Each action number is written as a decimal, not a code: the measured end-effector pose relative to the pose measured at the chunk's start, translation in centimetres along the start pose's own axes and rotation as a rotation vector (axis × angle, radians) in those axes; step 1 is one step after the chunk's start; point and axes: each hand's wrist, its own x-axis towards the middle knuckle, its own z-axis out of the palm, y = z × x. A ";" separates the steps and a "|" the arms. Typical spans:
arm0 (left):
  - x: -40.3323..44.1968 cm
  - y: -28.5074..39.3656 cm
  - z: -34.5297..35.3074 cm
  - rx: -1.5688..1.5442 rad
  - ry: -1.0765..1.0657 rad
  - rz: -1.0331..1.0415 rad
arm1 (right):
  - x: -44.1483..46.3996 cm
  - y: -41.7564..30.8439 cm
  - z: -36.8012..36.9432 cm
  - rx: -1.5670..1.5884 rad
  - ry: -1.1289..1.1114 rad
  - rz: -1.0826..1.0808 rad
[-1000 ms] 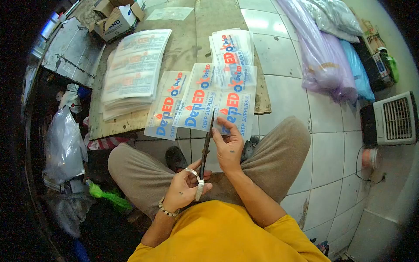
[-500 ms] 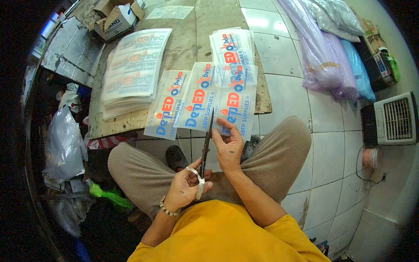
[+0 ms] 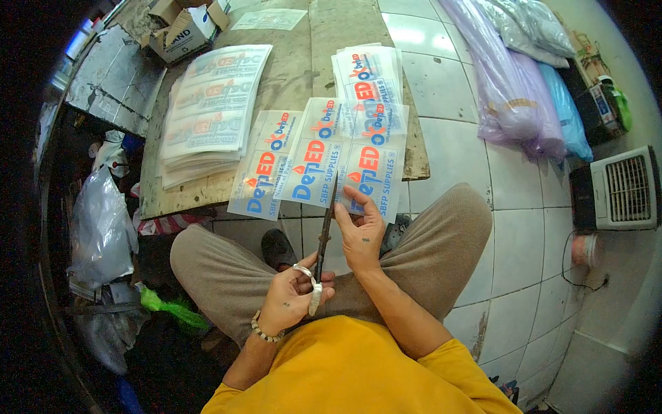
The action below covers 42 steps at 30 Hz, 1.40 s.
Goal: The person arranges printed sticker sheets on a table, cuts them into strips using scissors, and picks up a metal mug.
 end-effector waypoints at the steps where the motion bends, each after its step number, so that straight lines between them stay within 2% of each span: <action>1: -0.1 0.1 0.0 -0.009 0.004 -0.005 | 0.0 0.0 0.0 0.000 0.002 -0.004; 5: -0.2 0.3 -0.2 0.058 0.005 -0.037 | 0.1 0.2 -0.2 0.008 -0.002 0.004; 13: -0.3 0.1 0.2 -0.031 0.021 -0.010 | 0.2 0.0 -0.5 0.000 0.056 -0.019; 20: 0.9 0.1 0.6 -0.025 0.036 0.078 | -0.6 -0.8 -0.4 -0.063 0.008 -0.006; 35: 1.4 0.2 0.5 -0.064 0.033 0.033 | -0.7 -0.9 -0.5 -0.063 0.005 -0.018; 42: 3.3 0.0 0.0 -0.096 0.043 0.093 | -1.7 -1.1 -0.5 -0.157 -0.042 0.010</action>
